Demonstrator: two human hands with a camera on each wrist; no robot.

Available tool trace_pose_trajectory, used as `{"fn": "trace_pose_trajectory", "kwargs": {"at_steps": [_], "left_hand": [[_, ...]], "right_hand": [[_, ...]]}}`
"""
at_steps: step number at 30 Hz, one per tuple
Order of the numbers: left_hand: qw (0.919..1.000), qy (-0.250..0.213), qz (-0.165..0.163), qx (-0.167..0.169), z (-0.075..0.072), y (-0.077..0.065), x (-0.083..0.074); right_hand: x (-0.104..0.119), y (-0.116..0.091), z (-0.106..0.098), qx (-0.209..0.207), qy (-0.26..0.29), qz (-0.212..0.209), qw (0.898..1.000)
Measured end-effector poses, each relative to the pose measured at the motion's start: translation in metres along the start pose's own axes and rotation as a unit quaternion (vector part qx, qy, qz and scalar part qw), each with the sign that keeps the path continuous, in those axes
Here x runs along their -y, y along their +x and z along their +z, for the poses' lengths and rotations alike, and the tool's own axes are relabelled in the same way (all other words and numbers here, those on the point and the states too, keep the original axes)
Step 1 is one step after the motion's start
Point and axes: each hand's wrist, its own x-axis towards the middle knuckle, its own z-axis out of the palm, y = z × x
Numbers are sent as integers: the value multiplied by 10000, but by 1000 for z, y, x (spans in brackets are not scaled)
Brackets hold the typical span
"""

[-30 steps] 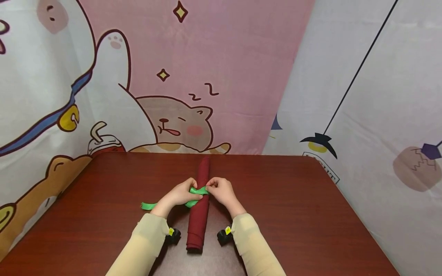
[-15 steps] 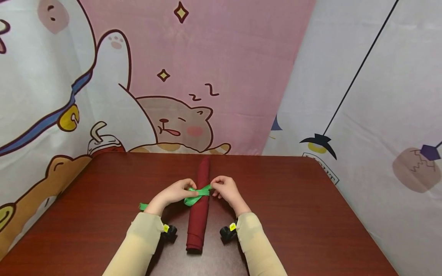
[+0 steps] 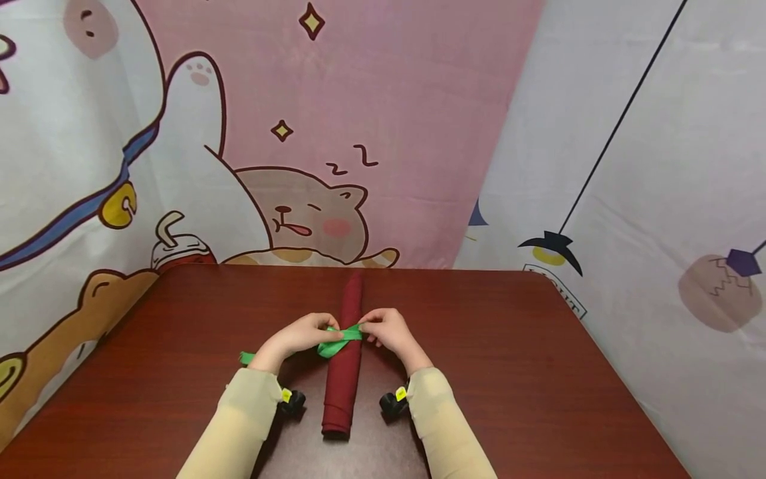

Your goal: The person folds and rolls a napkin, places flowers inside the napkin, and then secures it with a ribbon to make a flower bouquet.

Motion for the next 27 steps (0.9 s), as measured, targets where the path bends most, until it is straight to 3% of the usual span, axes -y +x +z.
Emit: {"fn": "trace_pose_trajectory", "kwargs": {"at_steps": [8, 27], "left_hand": [[10000, -27, 18, -81, -3, -1, 4], [9994, -272, 3, 221, -4, -3, 4]], "right_hand": [[-2, 2, -2, 72, -156, -106, 9998], [3, -1, -3, 257, -464, -184, 9984]]}}
